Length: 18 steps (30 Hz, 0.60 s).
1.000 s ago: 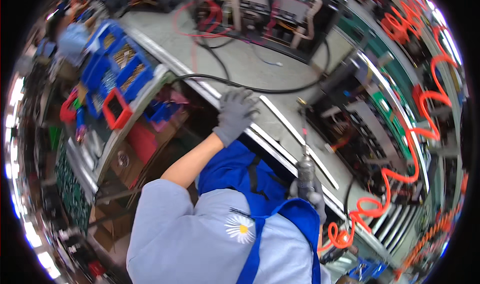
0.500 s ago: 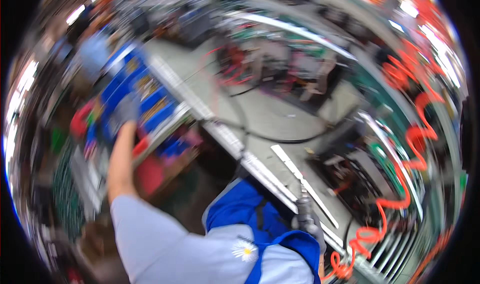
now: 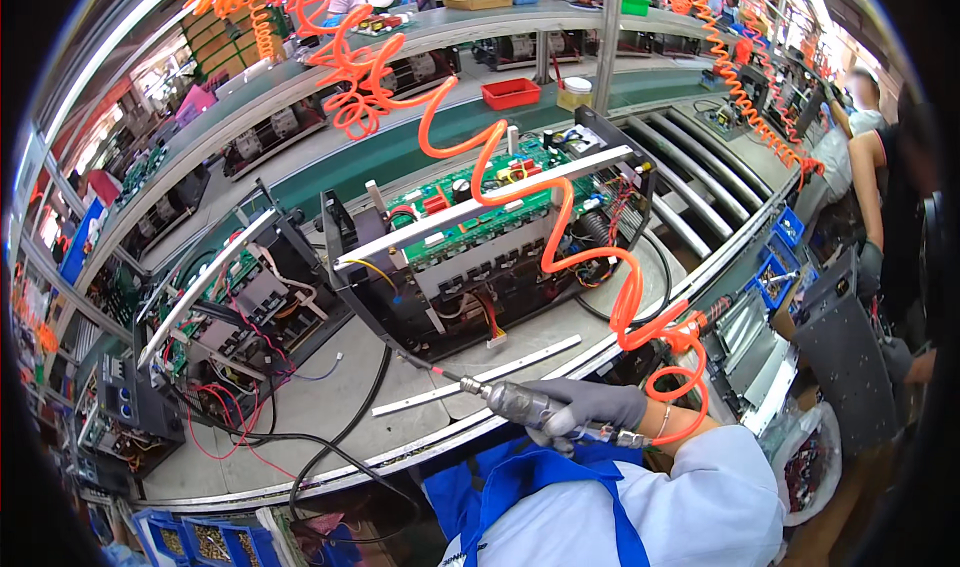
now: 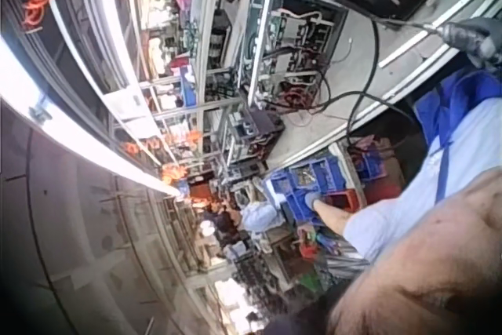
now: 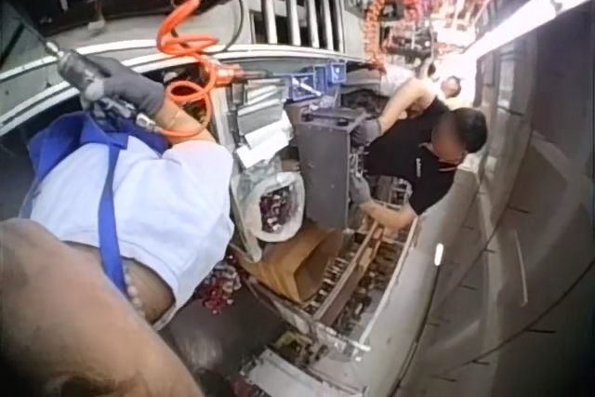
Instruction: Assembling and wiring electronic units on a factory production line using an electric screwdriver.
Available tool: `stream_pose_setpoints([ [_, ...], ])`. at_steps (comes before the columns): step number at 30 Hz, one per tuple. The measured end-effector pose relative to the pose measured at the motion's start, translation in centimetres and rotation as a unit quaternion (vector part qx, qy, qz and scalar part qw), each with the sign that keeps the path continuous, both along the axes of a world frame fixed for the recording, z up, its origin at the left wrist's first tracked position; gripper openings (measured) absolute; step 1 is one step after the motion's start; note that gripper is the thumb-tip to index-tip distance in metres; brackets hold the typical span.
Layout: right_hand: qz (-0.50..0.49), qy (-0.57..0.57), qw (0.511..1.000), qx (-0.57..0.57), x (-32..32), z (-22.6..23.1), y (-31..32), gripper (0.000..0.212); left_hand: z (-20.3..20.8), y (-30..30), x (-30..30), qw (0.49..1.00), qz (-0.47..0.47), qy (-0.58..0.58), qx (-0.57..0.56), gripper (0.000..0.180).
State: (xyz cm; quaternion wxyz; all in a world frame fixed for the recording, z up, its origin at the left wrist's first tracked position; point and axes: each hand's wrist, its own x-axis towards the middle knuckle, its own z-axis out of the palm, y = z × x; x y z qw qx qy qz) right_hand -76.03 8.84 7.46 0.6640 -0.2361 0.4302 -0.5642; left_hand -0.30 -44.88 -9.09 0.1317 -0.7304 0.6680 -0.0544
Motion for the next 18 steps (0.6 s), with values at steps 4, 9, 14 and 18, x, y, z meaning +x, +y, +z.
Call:
stream_pose_setpoints([
  [4, -0.038, 0.012, 0.999, 0.009, -0.6, 1.1, 1.6, 0.089, 0.3, 1.5, 1.4, 0.996, 0.029, -0.083, -0.014, 0.036],
  [9, -0.066, 0.04, 0.997, 0.01, -0.9, 2.0, 2.5, 0.092, 0.6, 1.3, 1.7, 0.982, -0.036, -0.172, -0.062, 0.034],
  [14, -0.048, 0.0, 0.999, -0.006, -0.6, 1.8, 1.7, 0.096, 1.3, 1.9, 1.3, 0.993, 0.022, -0.071, -0.095, 0.035],
  [18, -0.029, 0.01, 0.999, -0.013, -0.3, 1.3, 0.6, 0.087, 3.6, 4.0, -1.9, 0.983, 0.08, 0.016, -0.166, 0.035],
])
